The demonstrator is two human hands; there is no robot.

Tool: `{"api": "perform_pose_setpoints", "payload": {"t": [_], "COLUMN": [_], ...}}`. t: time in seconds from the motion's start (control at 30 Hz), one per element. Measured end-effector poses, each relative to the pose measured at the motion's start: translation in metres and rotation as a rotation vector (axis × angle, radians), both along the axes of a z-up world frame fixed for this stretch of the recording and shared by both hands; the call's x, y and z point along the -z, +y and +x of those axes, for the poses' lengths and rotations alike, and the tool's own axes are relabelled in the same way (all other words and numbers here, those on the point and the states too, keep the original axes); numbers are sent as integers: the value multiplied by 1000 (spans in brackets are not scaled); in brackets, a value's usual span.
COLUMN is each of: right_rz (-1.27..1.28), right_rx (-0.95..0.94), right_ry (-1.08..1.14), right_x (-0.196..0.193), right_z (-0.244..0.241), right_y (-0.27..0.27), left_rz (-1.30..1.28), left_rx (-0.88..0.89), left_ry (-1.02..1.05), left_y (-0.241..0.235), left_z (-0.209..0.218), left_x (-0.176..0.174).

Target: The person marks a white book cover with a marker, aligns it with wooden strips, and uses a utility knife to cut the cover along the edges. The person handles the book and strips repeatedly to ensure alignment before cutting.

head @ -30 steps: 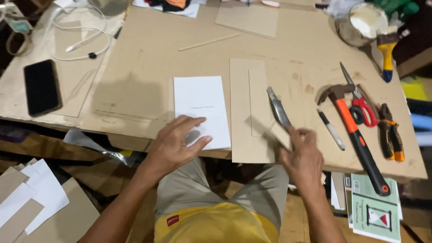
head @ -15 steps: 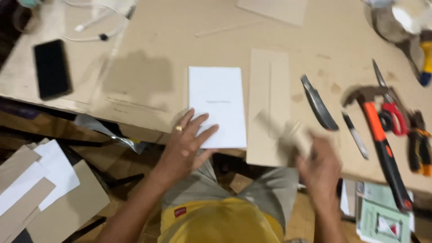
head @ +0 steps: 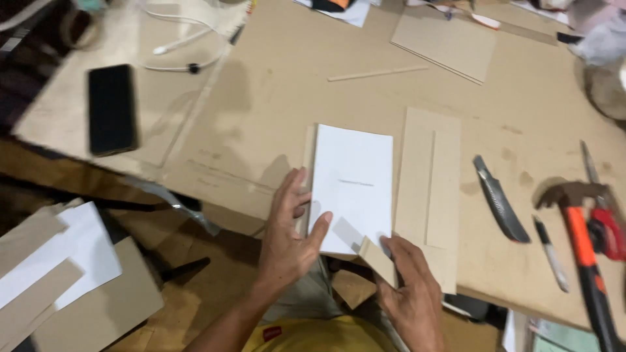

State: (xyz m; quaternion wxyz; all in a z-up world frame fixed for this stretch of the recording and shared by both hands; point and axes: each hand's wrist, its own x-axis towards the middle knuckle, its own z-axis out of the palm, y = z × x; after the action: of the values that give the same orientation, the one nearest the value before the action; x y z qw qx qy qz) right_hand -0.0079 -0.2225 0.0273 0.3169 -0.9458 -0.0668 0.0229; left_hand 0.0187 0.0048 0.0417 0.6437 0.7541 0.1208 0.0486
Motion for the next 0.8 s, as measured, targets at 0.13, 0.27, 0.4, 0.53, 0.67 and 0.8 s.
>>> {"api": "perform_pose_setpoints", "payload": {"t": [0.13,0.27,0.4,0.53,0.67,0.8], "right_rz": [86,64,-35,-322,-751,-713], "right_rx": [-46,151,316,212,396,379], "right_ry": [-70,-109,-100,-509,-223,-245], "right_x": [-14,-35,-43,19,9,21], "right_z": [7,19,48,83,81,94], "right_y": [0,-36,-58,-181,-222,-250], "left_rz": [-186,-175,-180,-103,76,265], "left_rx": [-37,72,75,26,162,239], "left_ry": [98,128,48,134,121,-154], "left_y": [4,-1,-1,9,13,10], "left_z": [19,26,20,21,2,-2], "left_x": [2,-17,-14,3,15,13]}}
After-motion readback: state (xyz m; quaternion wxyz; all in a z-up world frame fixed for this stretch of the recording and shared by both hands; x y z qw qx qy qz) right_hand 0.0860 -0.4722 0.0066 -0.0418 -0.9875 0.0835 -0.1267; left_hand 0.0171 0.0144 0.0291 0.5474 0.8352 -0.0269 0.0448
